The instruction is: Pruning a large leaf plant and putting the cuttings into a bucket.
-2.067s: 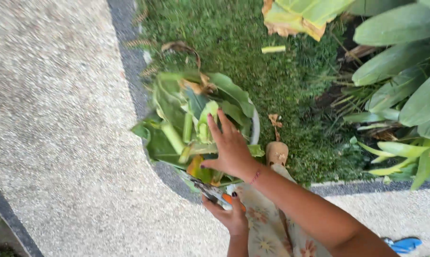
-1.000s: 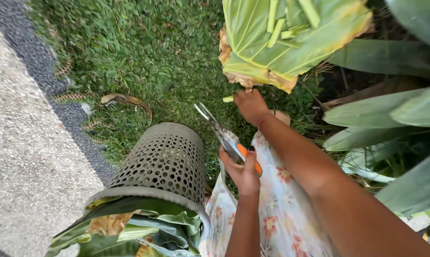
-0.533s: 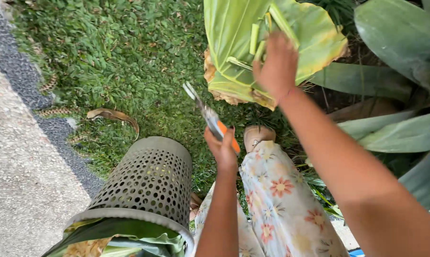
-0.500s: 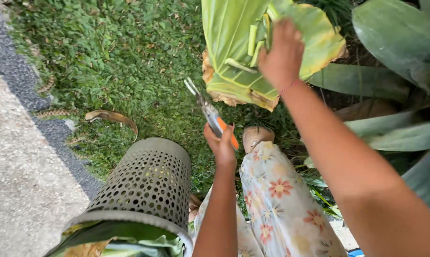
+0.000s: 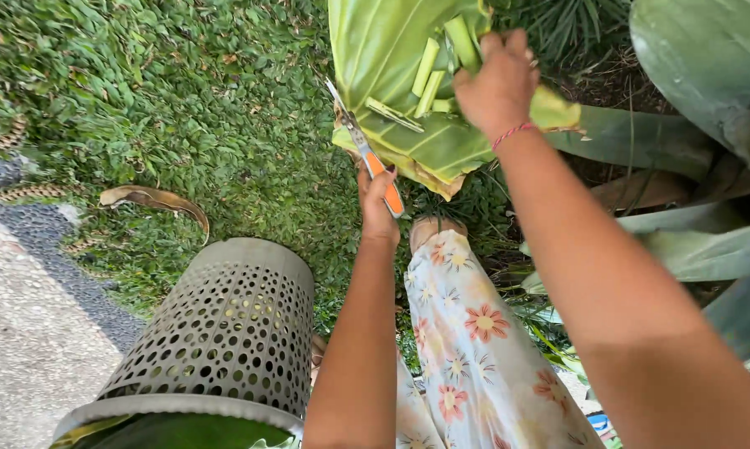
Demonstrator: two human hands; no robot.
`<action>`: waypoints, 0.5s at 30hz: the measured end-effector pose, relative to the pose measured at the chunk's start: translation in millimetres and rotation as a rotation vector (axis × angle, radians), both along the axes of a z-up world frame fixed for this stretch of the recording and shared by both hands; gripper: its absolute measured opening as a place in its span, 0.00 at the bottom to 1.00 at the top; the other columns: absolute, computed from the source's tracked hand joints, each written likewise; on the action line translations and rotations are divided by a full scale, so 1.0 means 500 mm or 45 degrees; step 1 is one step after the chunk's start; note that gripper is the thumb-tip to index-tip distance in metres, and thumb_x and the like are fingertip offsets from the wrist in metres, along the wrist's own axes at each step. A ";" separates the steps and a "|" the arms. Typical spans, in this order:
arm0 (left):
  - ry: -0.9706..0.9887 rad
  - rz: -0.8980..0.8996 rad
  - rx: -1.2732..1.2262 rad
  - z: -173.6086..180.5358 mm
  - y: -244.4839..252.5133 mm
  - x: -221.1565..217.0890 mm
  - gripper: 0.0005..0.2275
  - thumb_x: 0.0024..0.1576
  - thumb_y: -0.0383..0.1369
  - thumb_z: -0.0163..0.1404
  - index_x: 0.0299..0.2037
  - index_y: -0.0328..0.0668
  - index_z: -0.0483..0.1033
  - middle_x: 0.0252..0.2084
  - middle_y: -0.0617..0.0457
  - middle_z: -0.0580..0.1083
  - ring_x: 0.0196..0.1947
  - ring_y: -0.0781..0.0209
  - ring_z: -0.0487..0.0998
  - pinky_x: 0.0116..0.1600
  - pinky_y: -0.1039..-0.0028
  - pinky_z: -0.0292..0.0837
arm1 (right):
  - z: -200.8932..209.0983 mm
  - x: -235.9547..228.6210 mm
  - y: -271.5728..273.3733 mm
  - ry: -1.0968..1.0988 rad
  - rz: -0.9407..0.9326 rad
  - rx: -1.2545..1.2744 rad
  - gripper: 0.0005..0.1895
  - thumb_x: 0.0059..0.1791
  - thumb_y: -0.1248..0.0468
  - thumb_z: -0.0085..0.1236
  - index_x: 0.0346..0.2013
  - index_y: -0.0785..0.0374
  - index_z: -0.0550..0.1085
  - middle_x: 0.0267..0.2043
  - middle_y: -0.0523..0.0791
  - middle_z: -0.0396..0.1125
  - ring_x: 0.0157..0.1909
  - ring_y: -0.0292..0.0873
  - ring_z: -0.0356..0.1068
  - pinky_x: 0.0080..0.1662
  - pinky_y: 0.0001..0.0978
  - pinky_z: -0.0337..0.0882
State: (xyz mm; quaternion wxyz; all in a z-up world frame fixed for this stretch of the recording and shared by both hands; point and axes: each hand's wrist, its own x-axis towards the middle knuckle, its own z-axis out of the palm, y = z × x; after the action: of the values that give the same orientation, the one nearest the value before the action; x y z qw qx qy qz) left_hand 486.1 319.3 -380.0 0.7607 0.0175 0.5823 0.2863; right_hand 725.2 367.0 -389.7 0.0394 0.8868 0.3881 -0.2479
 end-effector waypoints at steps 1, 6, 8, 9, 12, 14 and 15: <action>0.000 0.004 -0.004 -0.008 -0.007 -0.004 0.33 0.48 0.34 0.53 0.67 0.41 0.60 0.54 0.53 0.72 0.55 0.59 0.71 0.62 0.69 0.62 | 0.013 -0.025 -0.005 0.000 0.004 -0.004 0.30 0.46 0.53 0.67 0.59 0.59 0.71 0.63 0.55 0.62 0.62 0.57 0.66 0.64 0.60 0.56; -0.052 0.037 0.054 -0.006 -0.001 -0.016 0.28 0.50 0.33 0.52 0.63 0.37 0.66 0.50 0.54 0.71 0.51 0.59 0.70 0.58 0.69 0.63 | 0.115 -0.164 -0.018 0.372 0.023 -0.007 0.56 0.35 0.52 0.73 0.69 0.67 0.53 0.71 0.60 0.49 0.72 0.65 0.50 0.67 0.69 0.51; -0.097 0.003 0.090 0.009 0.014 -0.024 0.27 0.50 0.33 0.52 0.63 0.37 0.66 0.50 0.53 0.71 0.51 0.59 0.71 0.58 0.68 0.64 | 0.128 -0.210 -0.027 0.333 0.186 -0.088 0.61 0.32 0.51 0.76 0.69 0.69 0.51 0.73 0.63 0.42 0.74 0.68 0.41 0.66 0.74 0.44; -0.141 -0.032 0.122 0.017 0.019 -0.026 0.27 0.50 0.33 0.52 0.62 0.37 0.66 0.49 0.53 0.71 0.51 0.59 0.72 0.57 0.68 0.65 | 0.134 -0.233 -0.034 0.293 0.348 -0.175 0.67 0.29 0.50 0.80 0.69 0.71 0.48 0.75 0.66 0.34 0.76 0.70 0.32 0.65 0.79 0.37; -0.207 -0.090 0.178 0.026 0.024 -0.031 0.29 0.50 0.31 0.52 0.65 0.35 0.67 0.49 0.52 0.71 0.50 0.58 0.72 0.58 0.69 0.65 | 0.080 -0.242 -0.070 0.083 0.450 -0.093 0.58 0.33 0.49 0.77 0.65 0.73 0.54 0.72 0.66 0.40 0.74 0.69 0.35 0.64 0.78 0.42; -0.221 -0.120 0.161 0.054 0.037 -0.027 0.29 0.49 0.31 0.51 0.65 0.36 0.66 0.51 0.53 0.72 0.52 0.60 0.72 0.60 0.71 0.64 | 0.041 -0.218 -0.079 0.044 0.420 -0.008 0.50 0.36 0.53 0.74 0.63 0.71 0.58 0.69 0.63 0.47 0.72 0.67 0.44 0.63 0.71 0.51; -0.234 -0.148 0.145 0.069 0.043 -0.026 0.29 0.48 0.31 0.50 0.65 0.37 0.65 0.53 0.54 0.72 0.54 0.62 0.72 0.61 0.73 0.64 | 0.023 -0.208 -0.082 0.005 0.392 0.077 0.42 0.39 0.58 0.71 0.61 0.69 0.62 0.66 0.59 0.55 0.69 0.65 0.54 0.61 0.64 0.59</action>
State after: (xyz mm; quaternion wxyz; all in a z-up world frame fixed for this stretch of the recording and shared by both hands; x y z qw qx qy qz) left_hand 472.9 340.8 -345.7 0.8240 0.0679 0.4909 0.2747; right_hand 621.1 325.9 -378.4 0.0494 0.8172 0.5267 -0.2289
